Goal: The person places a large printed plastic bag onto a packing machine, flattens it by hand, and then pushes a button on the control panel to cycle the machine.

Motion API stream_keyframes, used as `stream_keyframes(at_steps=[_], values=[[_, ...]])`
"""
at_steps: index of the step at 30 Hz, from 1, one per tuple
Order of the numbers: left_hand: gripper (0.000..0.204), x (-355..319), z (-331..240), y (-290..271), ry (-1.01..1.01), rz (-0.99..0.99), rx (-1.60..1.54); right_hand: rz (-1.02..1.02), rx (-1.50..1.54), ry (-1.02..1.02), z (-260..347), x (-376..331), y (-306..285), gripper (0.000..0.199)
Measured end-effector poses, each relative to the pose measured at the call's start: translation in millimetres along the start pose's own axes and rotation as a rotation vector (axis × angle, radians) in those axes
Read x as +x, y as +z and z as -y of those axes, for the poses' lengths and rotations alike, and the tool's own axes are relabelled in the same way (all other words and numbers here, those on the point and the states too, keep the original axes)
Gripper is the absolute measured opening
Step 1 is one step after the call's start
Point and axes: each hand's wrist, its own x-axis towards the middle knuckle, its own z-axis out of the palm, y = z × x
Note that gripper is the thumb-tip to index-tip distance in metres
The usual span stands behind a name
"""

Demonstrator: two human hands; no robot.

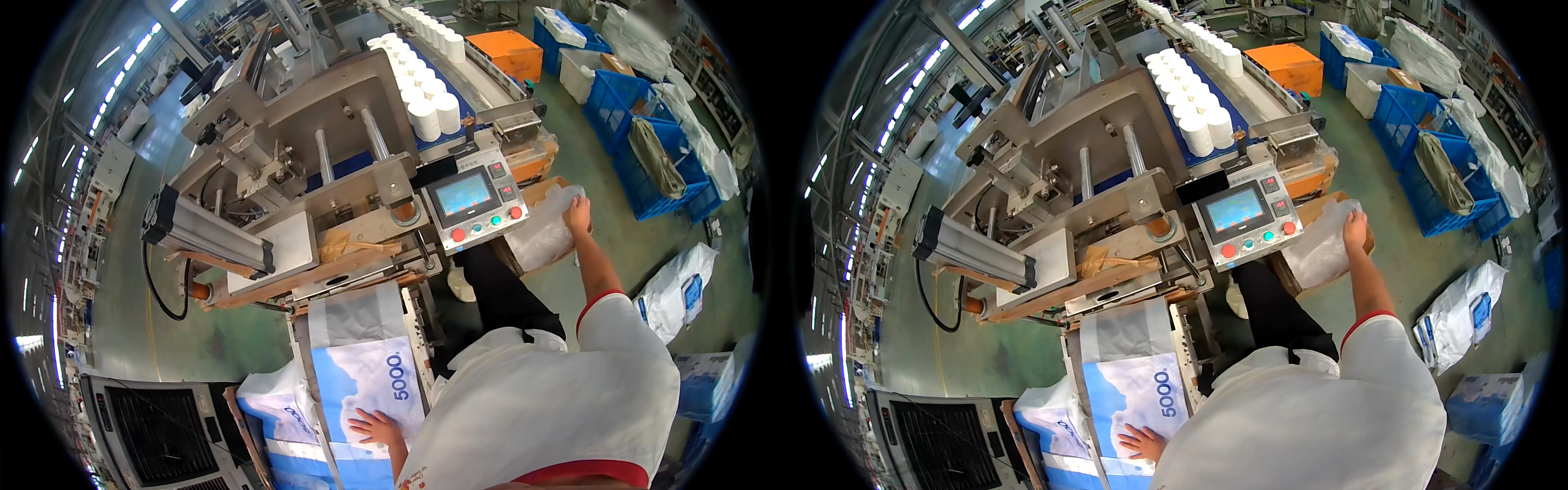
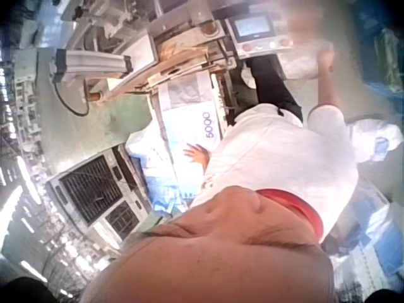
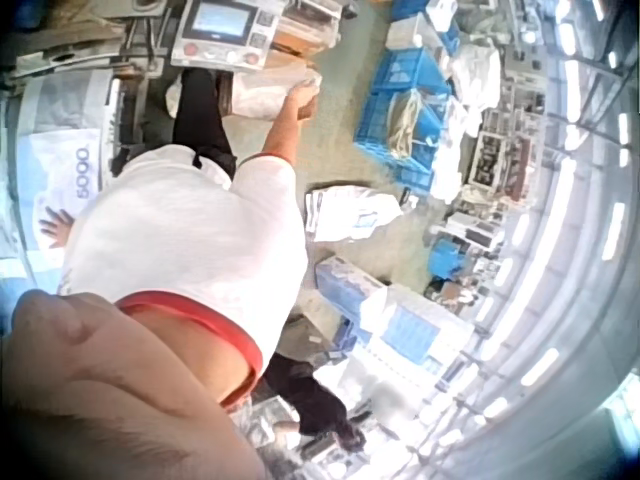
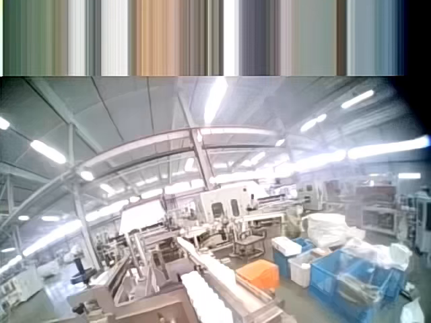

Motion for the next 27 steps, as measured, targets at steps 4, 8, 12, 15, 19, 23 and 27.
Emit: stream_keyframes(at_steps=[4, 8, 12, 15, 19, 23, 27], values=[[0.06, -5, 5, 1, -0.007, 0.015, -0.02, 0.059, -0.116, 0.092, 15, -26, 17, 0.036], [0.06, -11, 5, -7, -0.016, 0.073, -0.019, 0.501, -0.527, 0.054, -21, -55, 49, 0.036], [0.06, -23, 10, -1, -0.072, 0.074, -0.03, 0.718, -0.74, -0.235, 22, -121, 71, 0.029], [0.06, -35, 10, 5, -0.118, 0.055, -0.035, 0.575, -0.048, -0.685, 133, -188, 45, 0.01], [0.06, -40, 14, 11, -0.116, -0.01, -0.015, 0.845, 0.448, -0.901, 228, -290, 52, 0.013], [0.064, -44, 25, 24, -0.115, -0.091, -0.073, 1.047, 0.333, -0.962, 285, -365, 88, 0.037], [0.068, -46, 39, 26, -0.094, -0.181, -0.16, 1.191, 0.065, -1.006, 319, -390, 111, 0.026]])
